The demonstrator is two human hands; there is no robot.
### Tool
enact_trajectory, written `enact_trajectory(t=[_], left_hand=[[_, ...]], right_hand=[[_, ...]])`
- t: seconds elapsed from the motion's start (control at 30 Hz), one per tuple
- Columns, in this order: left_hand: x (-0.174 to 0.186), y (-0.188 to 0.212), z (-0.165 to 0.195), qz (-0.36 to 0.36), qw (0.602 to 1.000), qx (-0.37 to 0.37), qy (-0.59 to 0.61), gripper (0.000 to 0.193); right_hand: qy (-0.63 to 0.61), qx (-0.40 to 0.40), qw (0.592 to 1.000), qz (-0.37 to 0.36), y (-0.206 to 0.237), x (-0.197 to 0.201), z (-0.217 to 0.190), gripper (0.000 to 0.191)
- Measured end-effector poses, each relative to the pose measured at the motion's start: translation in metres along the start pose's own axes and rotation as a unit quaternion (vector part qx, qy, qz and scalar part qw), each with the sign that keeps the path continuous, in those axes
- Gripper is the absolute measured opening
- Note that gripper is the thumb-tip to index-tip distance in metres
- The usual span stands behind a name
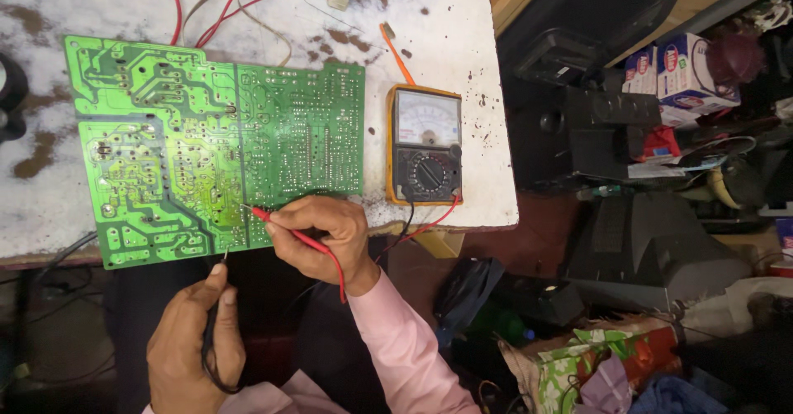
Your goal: The person uses a multimeter to test points on a green circuit board. They hold the black probe on one spot and move the red probe across multiple test points while observing the meter. The board remains on the workbench throughout.
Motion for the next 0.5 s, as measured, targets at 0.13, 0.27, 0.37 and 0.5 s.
enact_trajectory(t=[0.13,0.27,0.37,0.5], left_hand=[[0.0012,-0.0007,0.0009,-0.003,1.000,-0.001,-0.002,0.015],[0.0025,-0.0006,0.0025,-0.004,1.000,0.000,-0.010,0.013],[0.0027,-0.0011,0.0022,-0.006,1.000,-0.004,-0.009,0.013],[0.0038,-0.0011,0.0015,-0.011,1.000,0.000,-0.009,0.014]], right_hand=[[-0.002,0.005,1.000,-0.001,-0.0001,-0.0001,-0.0001,0.013],[-0.015,0.001,1.000,-0.001,-0.0001,-0.0007,0.0002,0.012],[-0.011,-0.001,1.000,-0.001,0.0000,-0.0007,0.0001,0.012],[-0.008,-0.008,1.000,-0.003,0.0003,-0.0004,-0.0002,0.012]])
Point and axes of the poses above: each hand's wrist, its own y-axis away from the middle knuckle, its own x-axis out of the back of the hand, z = x × y, the point moved 2 cm from there along -y, towards the middle knuckle, and after that the axes turned 15 degrees about -z, right-handed, at the moved point
